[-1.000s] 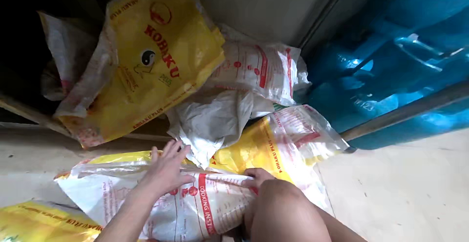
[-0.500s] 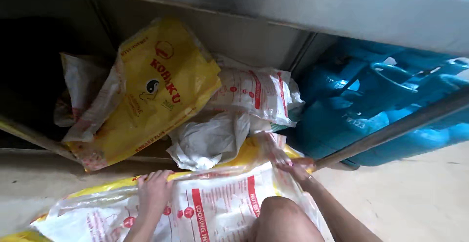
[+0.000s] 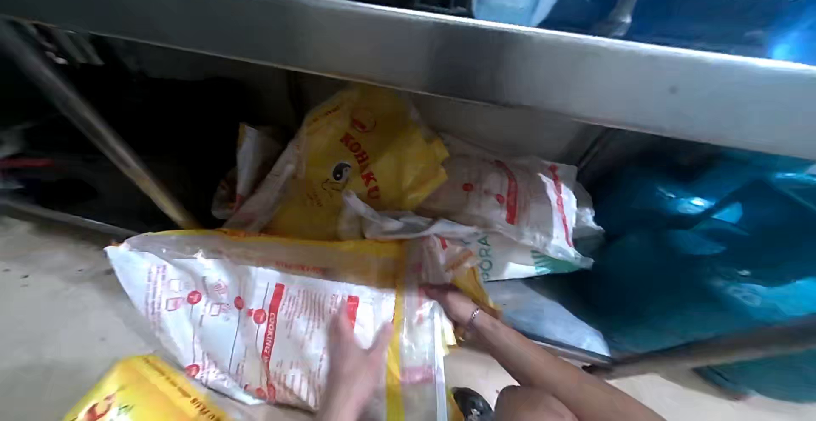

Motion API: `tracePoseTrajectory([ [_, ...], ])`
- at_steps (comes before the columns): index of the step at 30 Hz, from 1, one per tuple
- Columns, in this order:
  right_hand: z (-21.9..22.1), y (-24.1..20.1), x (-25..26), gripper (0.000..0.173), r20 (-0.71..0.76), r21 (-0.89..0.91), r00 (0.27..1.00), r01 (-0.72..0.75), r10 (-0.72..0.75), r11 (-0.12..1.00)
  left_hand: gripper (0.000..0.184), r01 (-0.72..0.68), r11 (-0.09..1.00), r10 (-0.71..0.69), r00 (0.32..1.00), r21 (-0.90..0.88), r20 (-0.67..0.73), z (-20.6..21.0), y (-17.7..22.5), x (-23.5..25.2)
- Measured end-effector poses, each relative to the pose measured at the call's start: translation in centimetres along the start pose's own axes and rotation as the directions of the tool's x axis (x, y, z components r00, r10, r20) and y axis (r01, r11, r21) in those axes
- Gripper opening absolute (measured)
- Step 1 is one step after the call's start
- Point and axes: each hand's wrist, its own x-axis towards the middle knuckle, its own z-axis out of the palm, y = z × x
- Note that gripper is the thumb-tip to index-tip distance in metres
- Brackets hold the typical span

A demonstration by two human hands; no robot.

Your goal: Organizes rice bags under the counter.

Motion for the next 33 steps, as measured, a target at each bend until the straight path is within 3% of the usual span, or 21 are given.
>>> tracePoseTrajectory([
  [2, 1.5, -0.7, -0.2, 0.048, 0.073, -0.187, 0.993, -0.077, 0.092, 0.979, 0.123, 0.151, 0.984, -0.155, 0.987, 0.095, 0.034, 3.9, -2.1, 1.0],
  [3, 1.9, -1.2, -0.4, 0.052, 0.093, -0.308, 0.988, -0.087, 0.121, 0.947, 0.122, 0.200, 0.963, -0.209, 0.977, 0.178, 0.030, 4.9, -3.0, 1.6],
  [5, 2.2, -2.2, -0.6, 0.055, 0.097, -0.542, 0.984, -0.075, 0.151, 0.837, 0.094, 0.203, 0.917, -0.231, 0.972, 0.342, 0.043, 5.4, -4.3, 2.3],
  [7, 2.4, -2.8, -1.0, 0.052, 0.101, -0.624, 0.981, -0.067, 0.166, 0.779, 0.055, 0.147, 0.874, -0.216, 0.971, 0.463, 0.099, 4.7, -5.0, 2.0],
  [8, 2.6, -2.9, -1.3, 0.051, 0.095, -0.618, 0.983, -0.068, 0.160, 0.783, 0.048, 0.138, 0.874, -0.218, 0.968, 0.466, 0.122, 4.1, -5.0, 1.7],
  [13, 4.6, -4.8, -3.3, 0.040, 0.063, -0.381, 0.994, -0.056, 0.087, 0.923, 0.042, 0.152, 0.962, -0.179, 0.978, 0.229, 0.103, 0.6, -2.3, -0.1],
  [15, 5.5, -5.4, -4.3, 0.042, 0.127, -0.234, 0.991, -0.021, 0.052, 0.972, 0.043, 0.132, 0.982, -0.144, 0.986, 0.137, 0.081, -0.7, -1.8, -0.8],
  [18, 7.4, -5.9, -3.9, 0.036, 0.159, -0.090, 0.984, 0.096, -0.081, 0.991, 0.041, -0.032, 0.999, 0.034, 0.998, -0.042, 0.045, -1.9, 0.9, -2.4],
  [20, 8.9, -5.2, -2.3, 0.030, 0.142, -0.120, 0.976, 0.186, -0.168, 0.975, 0.039, -0.187, 0.968, 0.185, 0.982, -0.168, -0.029, -1.3, 2.7, -3.2],
  [22, 10.0, -4.6, -0.8, 0.029, 0.154, -0.194, 0.967, 0.233, -0.205, 0.953, 0.037, -0.257, 0.930, 0.246, 0.966, -0.264, -0.076, -0.8, 2.8, -2.4],
  [27, 7.7, -3.6, 0.1, 0.030, 0.266, -0.298, 0.954, 0.216, -0.136, 0.930, 0.033, -0.212, 0.868, 0.181, 0.977, -0.448, -0.111, -0.2, 0.4, 0.5],
  [29, 5.4, -4.4, 0.8, 0.044, 0.269, -0.567, 0.963, 0.164, -0.007, 0.807, 0.030, -0.238, 0.851, 0.213, 0.971, -0.468, -0.105, -0.1, 0.7, -0.4],
  [31, 3.1, -6.7, 0.6, 0.065, 0.261, -0.826, 0.932, 0.080, 0.252, 0.558, 0.033, -0.150, 0.910, 0.188, 0.980, -0.385, 0.061, -0.2, -0.3, -1.1],
  [32, 2.3, -9.1, 0.2, 0.067, 0.264, -0.894, 0.900, 0.094, 0.346, 0.438, 0.035, -0.094, 0.938, 0.144, 0.981, -0.332, 0.129, 0.0, -1.2, -1.0],
  [33, 1.5, -12.0, -0.7, 0.058, 0.271, -0.921, 0.886, 0.125, 0.377, 0.368, 0.037, -0.026, 0.954, 0.079, 0.982, -0.300, 0.169, 0.5, -2.4, -0.8],
])
